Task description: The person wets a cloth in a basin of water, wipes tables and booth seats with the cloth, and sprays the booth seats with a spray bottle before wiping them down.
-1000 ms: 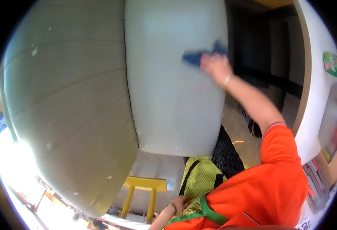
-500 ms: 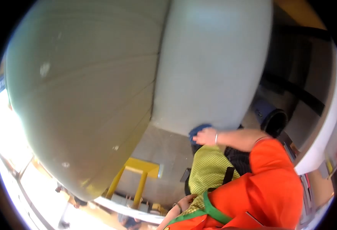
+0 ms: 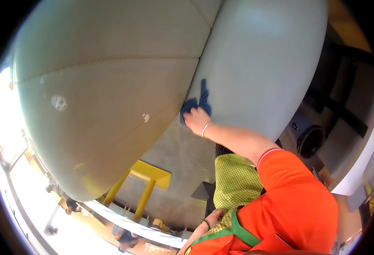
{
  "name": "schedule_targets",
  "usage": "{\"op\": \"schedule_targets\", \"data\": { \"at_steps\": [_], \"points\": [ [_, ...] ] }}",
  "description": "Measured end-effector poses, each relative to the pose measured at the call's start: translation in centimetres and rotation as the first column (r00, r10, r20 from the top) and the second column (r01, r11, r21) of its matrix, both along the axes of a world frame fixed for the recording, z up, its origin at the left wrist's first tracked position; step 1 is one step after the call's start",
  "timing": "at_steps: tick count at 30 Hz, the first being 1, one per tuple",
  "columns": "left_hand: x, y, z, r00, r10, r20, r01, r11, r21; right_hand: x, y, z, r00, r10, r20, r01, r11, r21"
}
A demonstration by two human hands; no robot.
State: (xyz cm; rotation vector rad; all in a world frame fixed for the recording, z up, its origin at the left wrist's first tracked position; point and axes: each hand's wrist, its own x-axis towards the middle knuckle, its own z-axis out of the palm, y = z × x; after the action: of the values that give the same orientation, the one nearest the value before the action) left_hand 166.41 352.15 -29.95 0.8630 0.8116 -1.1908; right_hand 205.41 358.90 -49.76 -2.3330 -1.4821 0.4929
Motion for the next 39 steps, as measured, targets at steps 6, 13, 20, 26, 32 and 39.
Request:
{"op": "schedule_targets", "data": {
  "at_steps": [6,13,20,26,32,39],
  "points": [
    [3.8,2.1,1.9,0.924,-0.236,0.303,0.179,0.962,0.204,-0.2,-10.7,-0.5,0.963,0.251,-0.099,-0.251,0.968,0.006],
    [6.1,2.9,4.2,0.879,-0.287,0.381,0.192,0.944,0.268,1.4,-30.3,6.8,0.918,0.388,-0.080,-0.396,0.886,-0.240],
    [8.5,5.9,6.3,0.828,-0.420,0.372,0.207,0.845,0.493,4.0,-31.8,9.6,-0.074,-0.876,-0.476,0.700,0.294,-0.650],
    [20.1,13.5,10.8,0.768,-0.436,0.470,-0.221,0.508,0.833,3.0,-8.7,21.2,0.640,-0.463,-0.613,0.767,0.343,0.542],
    [25.5,16.0,15.8,0.633,-0.589,0.502,-0.369,0.341,0.865,8.3,-2.2,12.4,0.308,-0.793,-0.526,0.898,0.061,0.435],
    [31.9,17.9,20.3,0.473,-0.629,0.616,-0.660,0.210,0.721,16.3,-1.5,19.4,0.188,-0.655,-0.732,0.938,-0.101,0.331]
  ]
}}
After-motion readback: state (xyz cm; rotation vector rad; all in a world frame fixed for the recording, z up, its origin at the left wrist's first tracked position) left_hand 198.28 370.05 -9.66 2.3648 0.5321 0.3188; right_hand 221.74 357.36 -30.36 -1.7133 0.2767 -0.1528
